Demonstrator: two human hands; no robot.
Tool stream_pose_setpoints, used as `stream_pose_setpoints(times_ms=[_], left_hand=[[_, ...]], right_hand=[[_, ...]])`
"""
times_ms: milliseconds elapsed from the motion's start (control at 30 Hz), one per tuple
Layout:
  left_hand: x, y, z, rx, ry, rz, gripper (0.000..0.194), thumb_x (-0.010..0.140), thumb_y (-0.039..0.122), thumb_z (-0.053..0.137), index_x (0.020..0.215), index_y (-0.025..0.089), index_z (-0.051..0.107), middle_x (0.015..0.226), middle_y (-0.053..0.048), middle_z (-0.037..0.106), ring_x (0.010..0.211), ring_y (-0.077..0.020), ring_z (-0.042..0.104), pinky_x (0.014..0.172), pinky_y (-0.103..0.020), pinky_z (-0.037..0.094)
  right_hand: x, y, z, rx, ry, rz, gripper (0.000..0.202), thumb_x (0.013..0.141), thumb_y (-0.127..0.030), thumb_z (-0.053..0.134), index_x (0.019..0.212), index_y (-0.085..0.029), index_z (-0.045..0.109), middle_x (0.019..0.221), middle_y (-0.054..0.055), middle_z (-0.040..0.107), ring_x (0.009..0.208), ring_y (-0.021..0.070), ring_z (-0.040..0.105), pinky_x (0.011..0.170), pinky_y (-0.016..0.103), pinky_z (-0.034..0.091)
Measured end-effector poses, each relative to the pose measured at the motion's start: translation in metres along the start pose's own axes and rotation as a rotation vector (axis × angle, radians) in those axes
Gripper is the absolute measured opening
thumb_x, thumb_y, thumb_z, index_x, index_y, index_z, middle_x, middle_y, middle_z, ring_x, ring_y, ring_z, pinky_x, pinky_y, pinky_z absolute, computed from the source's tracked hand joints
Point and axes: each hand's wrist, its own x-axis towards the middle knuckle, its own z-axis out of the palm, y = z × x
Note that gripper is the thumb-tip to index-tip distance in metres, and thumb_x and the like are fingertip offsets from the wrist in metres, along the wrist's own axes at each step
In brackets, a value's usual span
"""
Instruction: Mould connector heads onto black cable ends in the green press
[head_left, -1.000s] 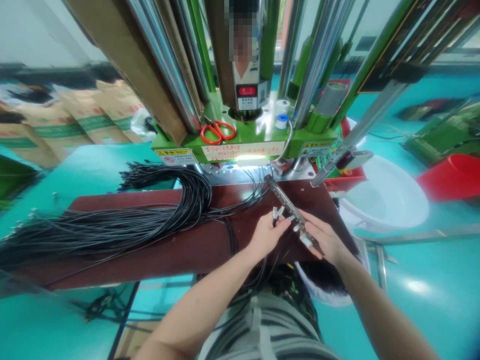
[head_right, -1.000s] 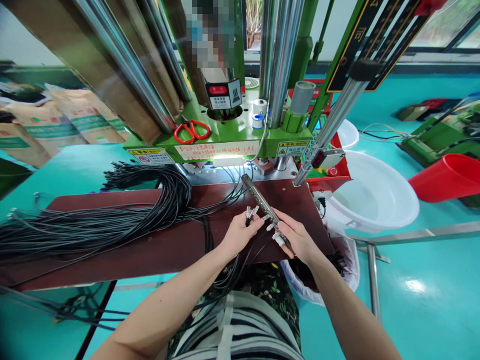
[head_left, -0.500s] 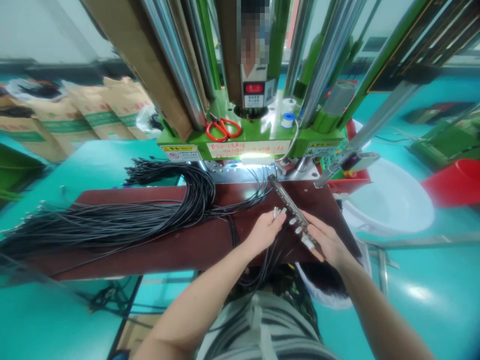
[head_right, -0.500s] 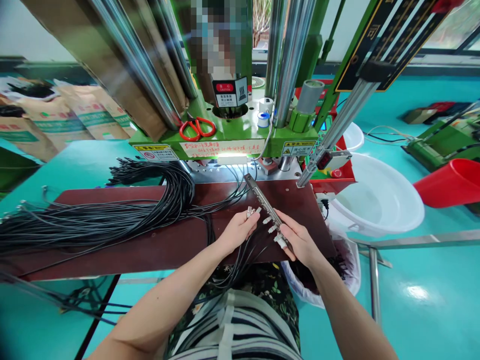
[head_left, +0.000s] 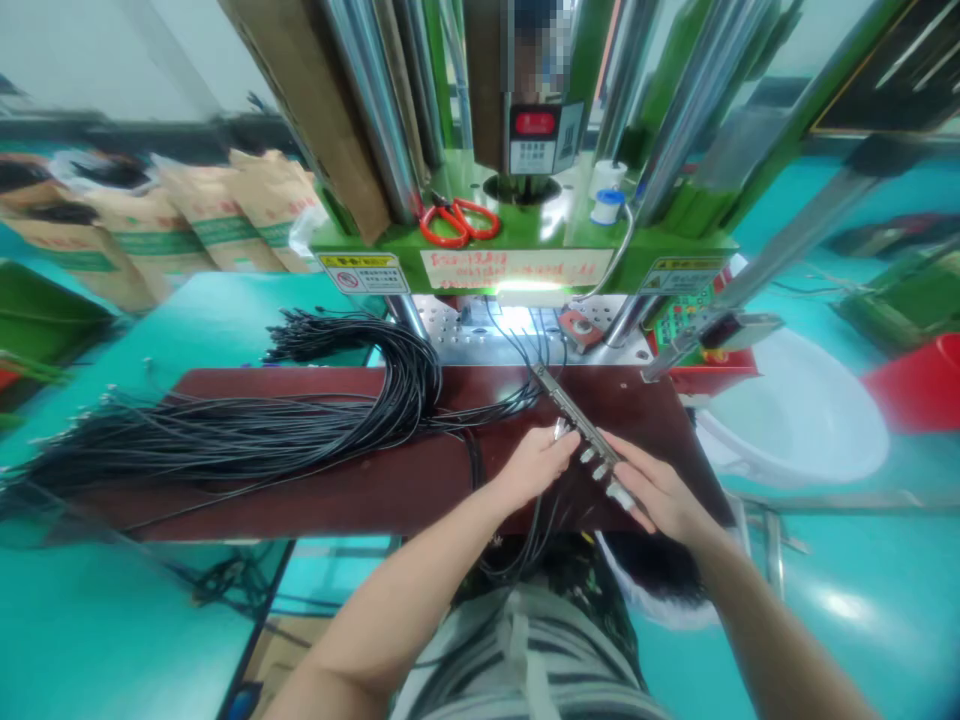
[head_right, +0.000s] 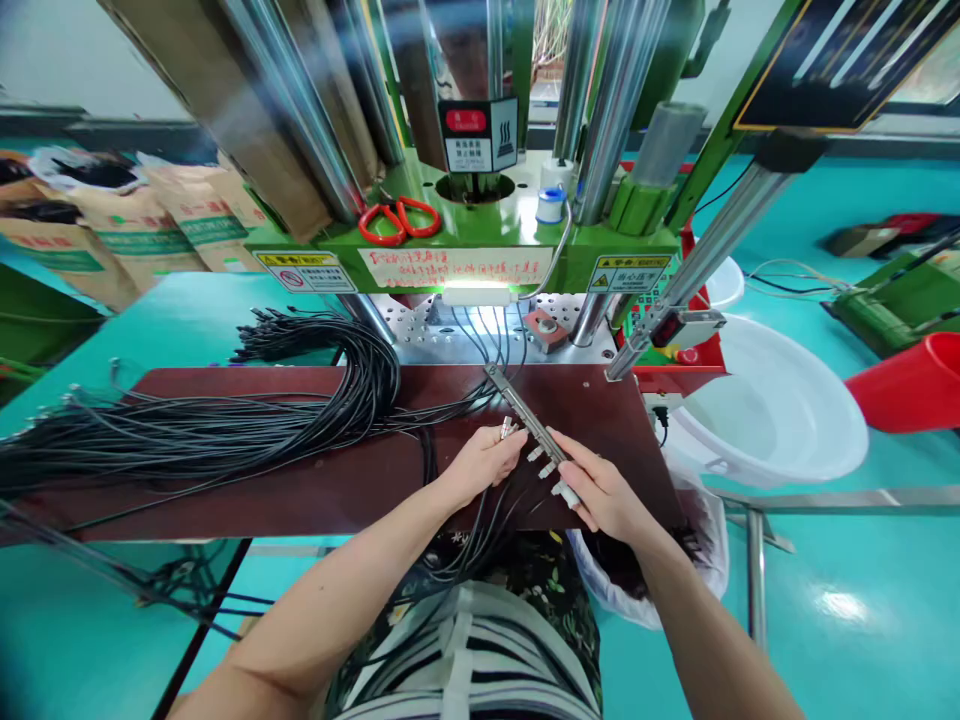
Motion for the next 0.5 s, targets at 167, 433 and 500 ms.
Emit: stream_pose_setpoints(times_ms=[167, 433, 500], left_hand=[[-0.002, 0.016, -0.012, -0.142, 0.094, -0.013, 0.043, 0.078, 0.054, 0.045, 0.074, 0.013, 0.056, 0.060, -0.001, 0.055, 0.050, -0.0084, 0.048, 0.041, -0.017, 0.033], [-0.004, 0.017, 0.001, -0.578, 0.364, 0.054, 0.027, 0.078, 0.039, 0.053, 0.075, 0.022, 0.033, 0.045, 0.013, 0.028, 0.030, -0.0022, 0.020, 0.032, -0.014, 0.013], [-0.004, 0.013, 0.009, -0.518, 0.392, 0.092, 0.027, 0.079, 0.033, 0.052, 0.071, 0.021, 0.029, 0.048, 0.011, 0.034, 0.032, -0.0020, 0.026, 0.033, -0.014, 0.016]], right_hand=[[-0.001, -0.002, 0.003, 0.073, 0.059, 0.004, 0.054, 0.085, -0.041, 0.049, 0.132, -0.015, 0.040, 0.069, 0.005, 0.063, 0.031, 0.0033, 0.037, 0.026, 0.016, 0.027], [-0.001, -0.011, 0.004, 0.152, 0.087, 0.028, 0.050, 0.084, -0.036, 0.049, 0.129, -0.014, 0.044, 0.056, 0.000, 0.057, 0.029, 0.0026, 0.032, 0.026, 0.014, 0.020], [-0.002, -0.012, 0.004, 0.145, 0.086, 0.038, 0.051, 0.084, -0.037, 0.049, 0.130, -0.015, 0.043, 0.056, 0.001, 0.057, 0.030, 0.0026, 0.032, 0.027, 0.014, 0.020]])
